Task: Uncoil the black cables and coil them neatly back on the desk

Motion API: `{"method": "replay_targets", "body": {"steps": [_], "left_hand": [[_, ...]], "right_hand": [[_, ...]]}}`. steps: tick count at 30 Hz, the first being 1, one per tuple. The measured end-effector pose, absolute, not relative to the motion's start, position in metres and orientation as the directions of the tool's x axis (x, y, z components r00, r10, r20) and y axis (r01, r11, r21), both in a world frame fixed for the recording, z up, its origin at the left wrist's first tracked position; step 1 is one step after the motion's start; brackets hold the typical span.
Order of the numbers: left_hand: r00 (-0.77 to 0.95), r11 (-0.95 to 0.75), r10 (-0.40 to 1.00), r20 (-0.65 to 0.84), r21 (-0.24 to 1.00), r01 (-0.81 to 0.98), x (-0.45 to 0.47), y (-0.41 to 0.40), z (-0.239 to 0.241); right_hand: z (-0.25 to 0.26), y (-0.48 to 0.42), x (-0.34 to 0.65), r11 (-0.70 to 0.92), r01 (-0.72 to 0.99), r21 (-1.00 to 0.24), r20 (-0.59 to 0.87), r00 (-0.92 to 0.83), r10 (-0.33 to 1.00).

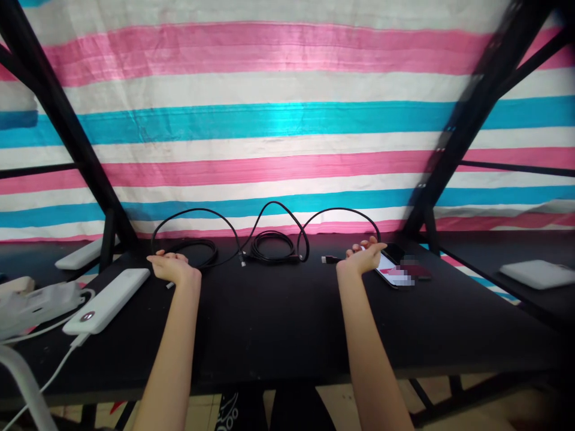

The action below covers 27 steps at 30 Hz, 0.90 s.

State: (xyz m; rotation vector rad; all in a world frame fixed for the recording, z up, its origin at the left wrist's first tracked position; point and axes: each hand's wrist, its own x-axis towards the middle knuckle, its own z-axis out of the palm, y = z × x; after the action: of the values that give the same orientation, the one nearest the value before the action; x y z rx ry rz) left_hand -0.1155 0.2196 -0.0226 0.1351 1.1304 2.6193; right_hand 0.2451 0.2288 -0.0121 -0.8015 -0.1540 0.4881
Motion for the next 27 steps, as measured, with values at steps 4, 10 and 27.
{"method": "replay_targets", "body": {"steps": [4, 10, 27], "left_hand": [[-0.951, -0.647, 0.306, -0.051, 0.722, -0.246, -0.118, 0.218, -0.024], [-0.952, -0.695, 0.299, 0.068, 0.699, -0.169, -0.106, 0.207, -0.012], [-0.788, -0.787, 0.424, 0.446, 0.613, -0.077, -0.058, 0.194, 0.002]], "right_hand": [[-0.011, 0.227, 0.247, 0.588, -0.376, -0.716, -0.063, 0.874, 0.482], [-0.008, 0.227, 0.244, 0.548, -0.431, -0.717, -0.060, 0.821, 0.567], [-0.012, 0.214, 0.174, 0.082, -0.409, -0.909, 0.153, -0.145, 0.978]]}}
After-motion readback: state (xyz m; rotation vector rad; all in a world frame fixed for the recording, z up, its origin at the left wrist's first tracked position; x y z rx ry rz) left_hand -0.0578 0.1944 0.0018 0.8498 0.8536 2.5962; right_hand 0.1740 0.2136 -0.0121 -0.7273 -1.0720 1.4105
